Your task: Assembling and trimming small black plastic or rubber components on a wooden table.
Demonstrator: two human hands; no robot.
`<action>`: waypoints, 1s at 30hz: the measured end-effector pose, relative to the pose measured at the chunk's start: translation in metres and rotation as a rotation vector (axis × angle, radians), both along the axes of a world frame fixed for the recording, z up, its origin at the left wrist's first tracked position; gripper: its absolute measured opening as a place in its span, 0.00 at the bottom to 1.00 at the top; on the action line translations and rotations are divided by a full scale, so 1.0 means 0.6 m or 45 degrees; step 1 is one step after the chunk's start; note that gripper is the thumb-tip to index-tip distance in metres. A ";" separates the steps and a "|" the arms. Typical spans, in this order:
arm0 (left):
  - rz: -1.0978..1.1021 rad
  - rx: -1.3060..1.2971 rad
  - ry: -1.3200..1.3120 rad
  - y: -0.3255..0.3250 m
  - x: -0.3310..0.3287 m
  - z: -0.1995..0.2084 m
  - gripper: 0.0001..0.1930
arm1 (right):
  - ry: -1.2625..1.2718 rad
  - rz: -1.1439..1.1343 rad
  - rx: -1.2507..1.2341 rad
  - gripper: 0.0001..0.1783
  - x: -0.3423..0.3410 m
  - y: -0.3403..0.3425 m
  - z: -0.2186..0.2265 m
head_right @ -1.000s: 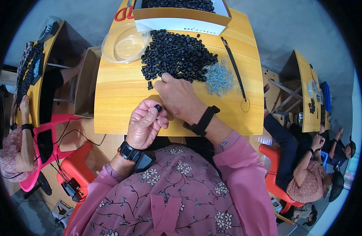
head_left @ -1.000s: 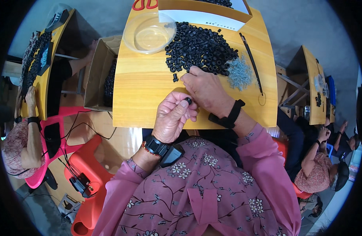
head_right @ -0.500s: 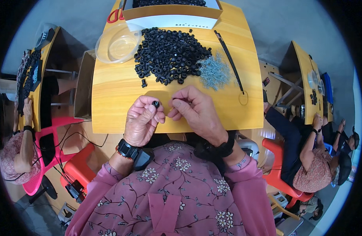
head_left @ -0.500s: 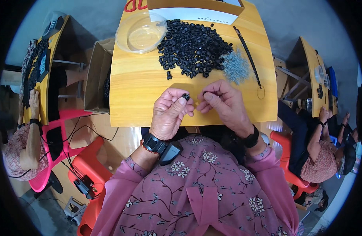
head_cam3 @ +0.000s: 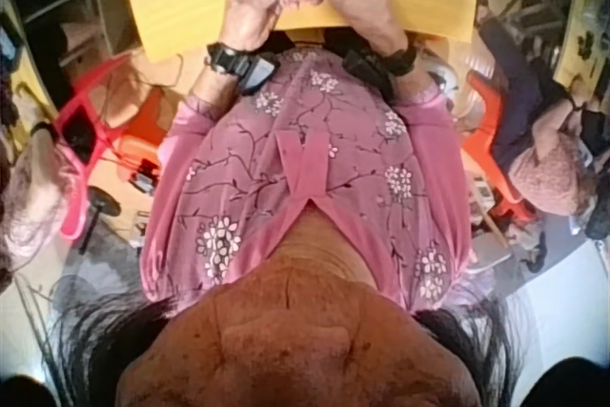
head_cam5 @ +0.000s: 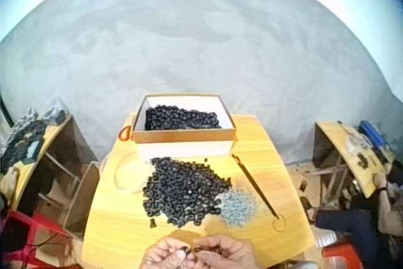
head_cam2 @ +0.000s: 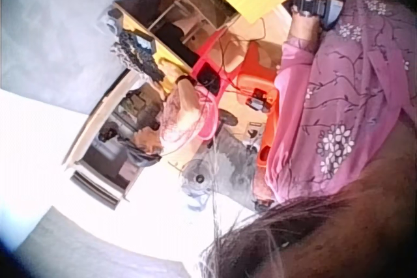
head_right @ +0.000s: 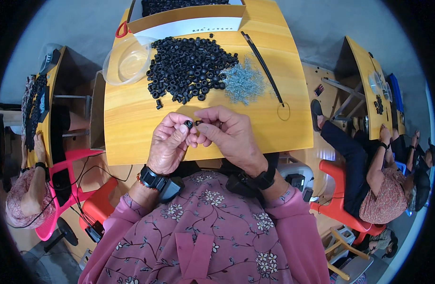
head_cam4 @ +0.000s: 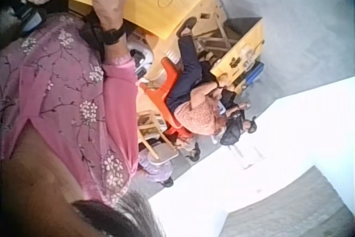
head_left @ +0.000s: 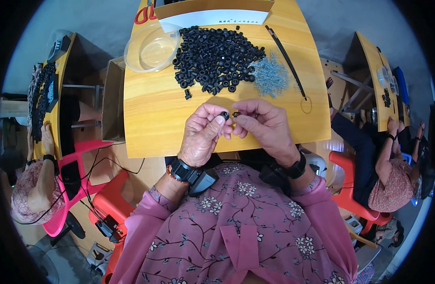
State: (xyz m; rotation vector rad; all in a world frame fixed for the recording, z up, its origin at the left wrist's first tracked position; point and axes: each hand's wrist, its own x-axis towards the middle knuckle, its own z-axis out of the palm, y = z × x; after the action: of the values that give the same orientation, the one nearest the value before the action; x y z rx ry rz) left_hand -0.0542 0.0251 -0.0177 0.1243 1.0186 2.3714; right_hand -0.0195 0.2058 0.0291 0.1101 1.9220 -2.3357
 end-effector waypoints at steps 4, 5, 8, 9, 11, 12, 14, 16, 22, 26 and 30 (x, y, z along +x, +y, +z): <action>0.007 0.006 0.028 0.003 -0.004 -0.006 0.08 | 0.042 -0.068 -0.075 0.09 -0.003 0.003 -0.016; 0.010 -0.006 0.016 0.001 -0.004 -0.005 0.08 | 0.044 -0.055 -0.044 0.08 -0.004 0.004 -0.018; 0.024 -0.031 -0.009 0.001 -0.004 -0.002 0.08 | 0.082 -0.043 0.009 0.09 -0.010 0.003 -0.022; 0.026 -0.041 -0.018 0.002 -0.004 -0.002 0.08 | 0.080 -0.040 0.009 0.09 -0.012 0.003 -0.022; 0.023 -0.047 -0.010 0.002 -0.004 -0.004 0.09 | 0.112 -0.035 0.039 0.09 -0.015 0.002 -0.023; 0.018 -0.053 0.000 0.001 -0.004 -0.005 0.09 | 0.109 -0.032 0.038 0.09 -0.016 0.002 -0.021; 0.021 -0.046 0.001 0.001 -0.004 -0.005 0.09 | 0.090 -0.001 0.083 0.08 -0.017 0.002 -0.014; 0.022 -0.040 0.001 0.001 -0.004 -0.006 0.09 | 0.121 -0.015 0.128 0.07 -0.019 -0.003 -0.011; 0.032 -0.051 0.005 0.000 -0.004 -0.005 0.08 | 0.174 -0.023 0.226 0.07 -0.021 -0.005 -0.011; 0.040 -0.051 0.020 0.000 -0.003 -0.008 0.08 | 0.158 -0.021 0.257 0.07 -0.021 -0.006 -0.004; 0.052 -0.069 0.023 0.000 -0.001 -0.007 0.08 | 0.199 -0.024 0.302 0.07 -0.021 -0.005 -0.004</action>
State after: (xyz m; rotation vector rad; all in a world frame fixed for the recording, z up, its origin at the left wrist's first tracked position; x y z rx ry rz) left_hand -0.0548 0.0253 -0.0221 0.1061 1.1029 2.3808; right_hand -0.0319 0.2027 0.0266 -0.0356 2.2768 -2.1766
